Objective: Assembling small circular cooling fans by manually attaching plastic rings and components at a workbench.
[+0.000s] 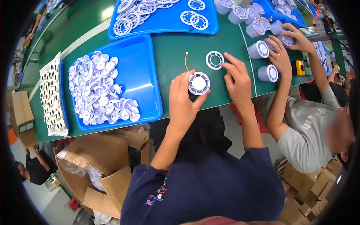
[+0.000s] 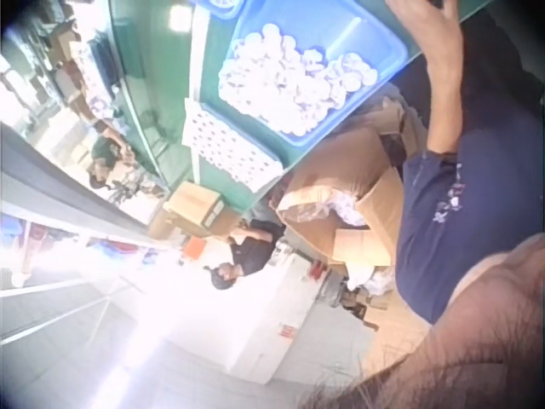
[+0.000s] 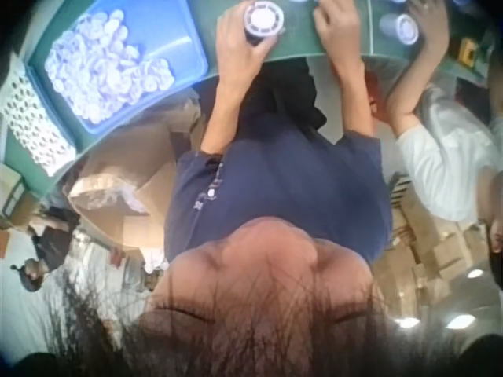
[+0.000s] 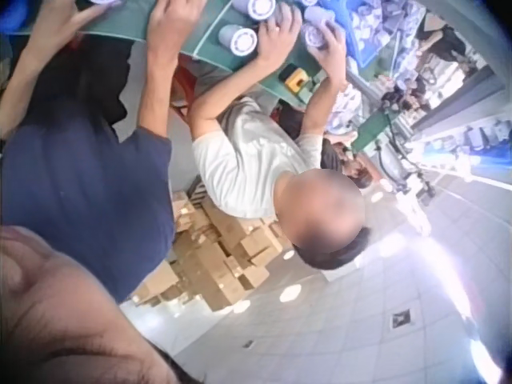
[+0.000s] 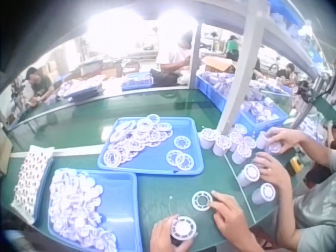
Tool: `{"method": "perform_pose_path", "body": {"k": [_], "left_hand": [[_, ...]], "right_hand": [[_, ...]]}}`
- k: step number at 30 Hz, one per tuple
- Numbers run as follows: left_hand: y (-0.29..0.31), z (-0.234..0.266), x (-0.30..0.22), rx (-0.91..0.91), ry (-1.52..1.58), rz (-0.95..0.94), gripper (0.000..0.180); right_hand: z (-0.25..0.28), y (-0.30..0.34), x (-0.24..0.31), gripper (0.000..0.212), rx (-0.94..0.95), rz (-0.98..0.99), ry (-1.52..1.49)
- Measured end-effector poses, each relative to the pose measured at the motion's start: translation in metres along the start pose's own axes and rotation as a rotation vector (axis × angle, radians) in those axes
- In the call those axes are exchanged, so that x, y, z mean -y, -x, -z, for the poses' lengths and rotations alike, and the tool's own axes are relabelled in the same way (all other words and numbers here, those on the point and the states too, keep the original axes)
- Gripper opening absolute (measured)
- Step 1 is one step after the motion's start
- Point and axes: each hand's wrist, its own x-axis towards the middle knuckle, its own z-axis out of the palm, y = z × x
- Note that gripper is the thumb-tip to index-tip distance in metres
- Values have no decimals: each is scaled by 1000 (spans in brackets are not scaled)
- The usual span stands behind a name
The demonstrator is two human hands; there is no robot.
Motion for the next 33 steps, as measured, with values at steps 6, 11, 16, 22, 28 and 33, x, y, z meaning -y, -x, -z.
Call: {"method": "perform_pose_path", "body": {"k": [6, 11, 16, 22, 28, 33], "left_hand": [[5, 4, 4, 10, 0, -3, 68], [-4, 13, 2, 77, -8, 18, 67], [-2, 16, 5, 98, 5, 37, 66], [-2, 11, 7, 76, 14, 16, 67], [8, -2, 3, -50, -66, 13, 67], [10, -15, 0, -132, -87, 19, 66]], "right_hand": [[-15, -10, 21, 45, -20, 15, 151], [1, -15, 16, 48, 15, -85, 17], [13, 1, 29, 57, 188, -45, 37], [2, 17, 18, 60, 43, 2, 116], [8, 11, 46, 61, -125, -34, -89], [6, 0, 81, 59, 31, 125, -65]]}}
